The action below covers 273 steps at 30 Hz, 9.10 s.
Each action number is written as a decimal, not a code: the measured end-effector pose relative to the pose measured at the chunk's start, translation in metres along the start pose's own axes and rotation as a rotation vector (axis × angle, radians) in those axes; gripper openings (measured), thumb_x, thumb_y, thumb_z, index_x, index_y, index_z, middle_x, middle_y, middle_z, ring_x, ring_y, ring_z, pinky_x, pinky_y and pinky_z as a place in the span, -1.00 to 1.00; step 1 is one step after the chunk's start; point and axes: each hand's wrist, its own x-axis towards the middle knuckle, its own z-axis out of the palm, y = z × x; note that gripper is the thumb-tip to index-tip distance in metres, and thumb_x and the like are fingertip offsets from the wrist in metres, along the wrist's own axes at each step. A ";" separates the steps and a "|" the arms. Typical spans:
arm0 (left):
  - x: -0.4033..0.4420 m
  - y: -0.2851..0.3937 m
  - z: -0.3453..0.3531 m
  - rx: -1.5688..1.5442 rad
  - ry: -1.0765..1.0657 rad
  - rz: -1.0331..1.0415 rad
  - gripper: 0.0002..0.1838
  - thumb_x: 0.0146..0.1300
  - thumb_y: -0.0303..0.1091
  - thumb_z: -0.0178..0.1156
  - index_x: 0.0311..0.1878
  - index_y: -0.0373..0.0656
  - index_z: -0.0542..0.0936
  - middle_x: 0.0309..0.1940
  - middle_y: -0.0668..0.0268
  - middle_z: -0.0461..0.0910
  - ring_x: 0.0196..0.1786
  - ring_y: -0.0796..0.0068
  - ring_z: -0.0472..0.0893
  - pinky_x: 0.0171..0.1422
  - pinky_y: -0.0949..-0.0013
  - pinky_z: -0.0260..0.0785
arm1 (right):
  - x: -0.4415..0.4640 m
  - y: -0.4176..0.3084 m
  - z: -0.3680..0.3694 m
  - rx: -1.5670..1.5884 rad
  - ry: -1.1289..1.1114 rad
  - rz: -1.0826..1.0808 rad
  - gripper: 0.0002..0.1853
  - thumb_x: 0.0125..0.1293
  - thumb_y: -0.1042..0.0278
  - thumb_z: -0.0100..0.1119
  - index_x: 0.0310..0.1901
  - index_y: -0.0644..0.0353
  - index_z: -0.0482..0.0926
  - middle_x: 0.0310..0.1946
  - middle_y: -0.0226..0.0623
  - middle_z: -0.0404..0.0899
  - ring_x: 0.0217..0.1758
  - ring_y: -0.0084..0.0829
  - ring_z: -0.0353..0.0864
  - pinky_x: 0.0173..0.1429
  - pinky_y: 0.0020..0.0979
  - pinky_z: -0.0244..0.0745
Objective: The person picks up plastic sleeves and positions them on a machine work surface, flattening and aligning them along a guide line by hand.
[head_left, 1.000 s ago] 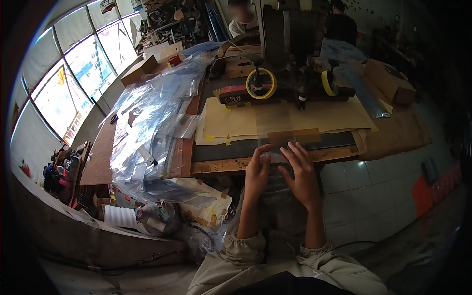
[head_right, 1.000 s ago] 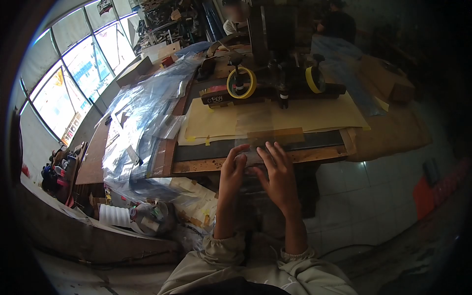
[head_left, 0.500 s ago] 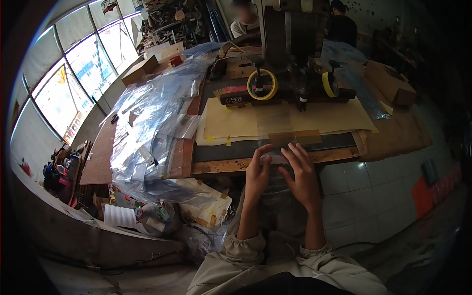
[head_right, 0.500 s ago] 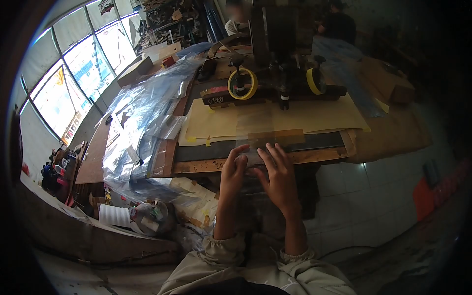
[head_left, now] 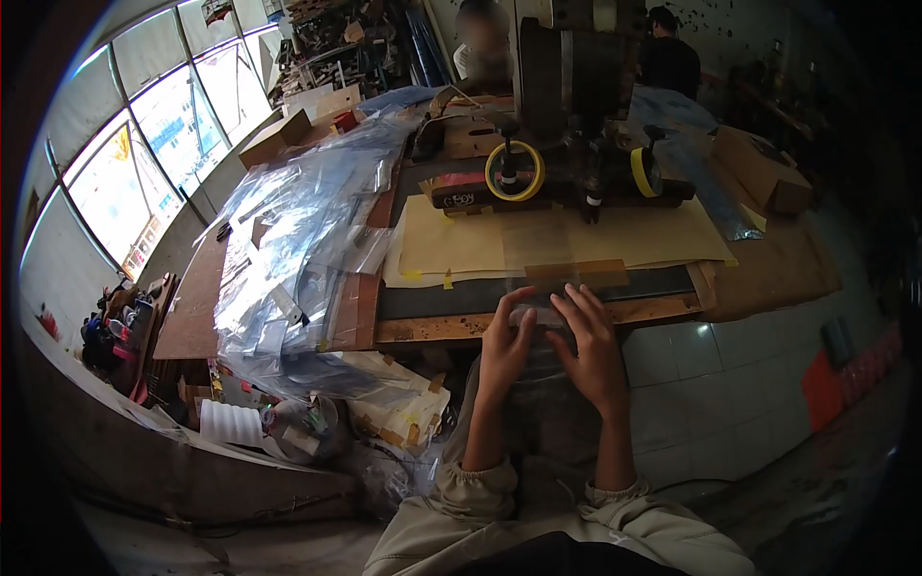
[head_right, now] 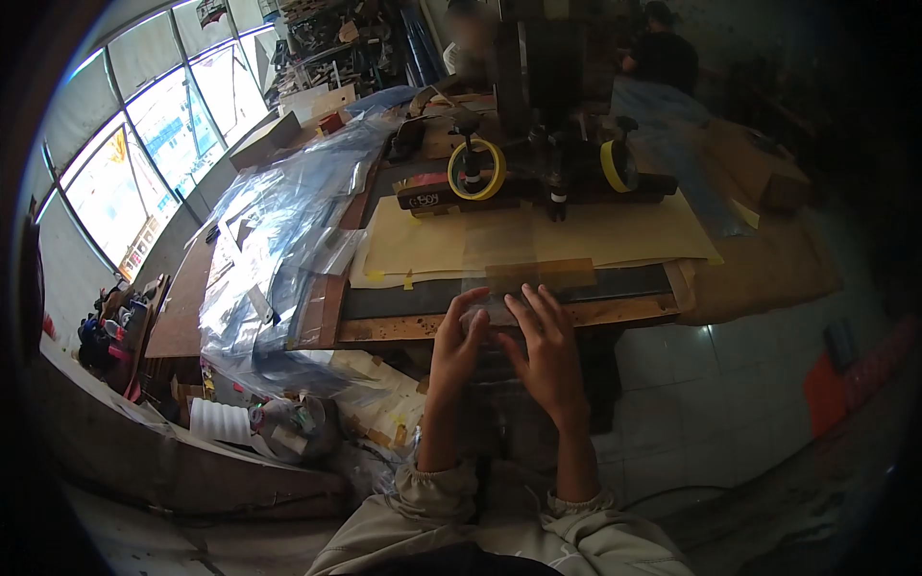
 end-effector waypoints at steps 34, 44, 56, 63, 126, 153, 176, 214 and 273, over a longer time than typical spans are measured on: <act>-0.100 0.085 -0.011 0.134 -0.253 -0.110 -0.71 0.35 -0.53 0.05 0.10 -0.18 0.55 -0.68 0.40 0.36 -0.60 0.76 0.25 -0.49 0.54 0.10 | 0.106 0.056 -0.002 0.000 -0.223 -0.065 -0.67 0.30 0.36 0.19 0.06 0.31 0.56 0.07 -0.11 0.58 0.11 -0.09 0.57 0.26 -0.21 0.41; -0.101 0.076 -0.005 0.199 -0.293 -0.040 -0.70 0.34 -0.54 0.05 0.11 -0.17 0.56 -0.71 0.33 0.35 -0.65 0.67 0.29 -0.51 0.51 0.19 | 0.169 0.084 0.032 -0.078 -0.762 0.024 -0.38 0.13 0.22 0.37 0.22 0.24 0.45 0.19 -0.14 0.42 0.26 -0.18 0.43 0.33 -0.26 0.33; -0.103 0.077 -0.009 0.216 -0.311 -0.038 -0.67 0.32 -0.58 0.04 0.13 -0.16 0.54 -0.69 0.16 0.36 -0.68 0.46 0.38 -0.48 0.41 0.29 | 0.149 0.052 0.033 -0.330 -0.496 -0.085 -0.69 0.11 0.37 0.29 -0.10 0.07 0.45 -0.18 -0.28 0.54 0.02 -0.19 0.54 0.19 -0.19 0.40; -0.104 0.072 -0.008 0.166 -0.300 -0.015 -0.66 0.32 -0.60 0.02 0.12 -0.17 0.57 -0.67 0.25 0.40 -0.63 0.62 0.36 -0.46 0.49 0.27 | 0.085 0.025 0.006 -0.124 -0.448 -0.041 -0.55 0.36 0.01 0.09 0.14 0.12 0.52 0.08 -0.12 0.57 0.24 -0.16 0.49 0.34 -0.06 0.33; -0.104 0.071 -0.012 0.229 -0.278 -0.003 -0.70 0.37 -0.57 0.02 0.10 -0.16 0.60 -0.70 0.33 0.36 -0.64 0.70 0.33 -0.51 0.49 0.22 | 0.017 -0.002 0.047 -0.496 -0.110 0.030 -0.15 0.32 -0.46 -0.20 0.30 0.21 0.34 0.30 0.44 0.15 0.47 0.25 0.06 0.45 0.33 -0.09; -0.089 0.074 -0.015 0.239 -0.289 0.010 -0.69 0.35 -0.58 0.03 0.10 -0.16 0.59 -0.67 0.29 0.41 -0.62 0.59 0.39 -0.49 0.44 0.24 | 0.032 0.000 0.049 -0.466 -0.169 0.026 -0.15 0.33 -0.44 -0.16 0.33 0.22 0.28 0.26 0.57 0.09 0.43 0.40 0.06 0.45 0.20 0.07; 0.050 0.039 -0.048 0.147 -0.567 0.314 -0.70 0.33 -0.36 0.19 0.12 -0.05 0.58 -0.28 0.14 0.69 -0.37 0.10 0.69 -0.25 0.20 0.60 | 0.125 0.071 0.042 -0.389 -0.382 -0.323 -0.35 0.39 -0.13 0.00 0.20 0.38 0.40 0.10 0.49 0.35 0.28 0.27 0.35 0.40 -0.03 0.29; 0.042 0.039 -0.051 0.417 -0.602 0.419 -0.69 0.32 -0.39 0.22 0.12 -0.16 0.61 -0.20 0.29 0.71 -0.43 0.42 0.69 -0.44 0.42 0.46 | 0.137 0.063 0.038 -0.527 -0.366 -0.288 -0.44 0.29 -0.05 0.10 0.08 0.32 0.53 0.07 0.27 0.49 0.01 -0.08 0.53 0.03 -0.21 0.51; 0.050 0.045 -0.043 0.237 -0.579 0.127 -0.65 0.34 -0.37 0.21 0.15 -0.28 0.55 -0.20 0.02 0.68 -0.33 0.18 0.72 -0.32 0.26 0.57 | 0.155 0.080 0.052 -0.309 -0.400 -0.205 -0.41 0.36 0.08 0.11 0.16 0.53 0.41 0.15 0.14 0.46 0.31 -0.06 0.40 0.38 -0.26 0.37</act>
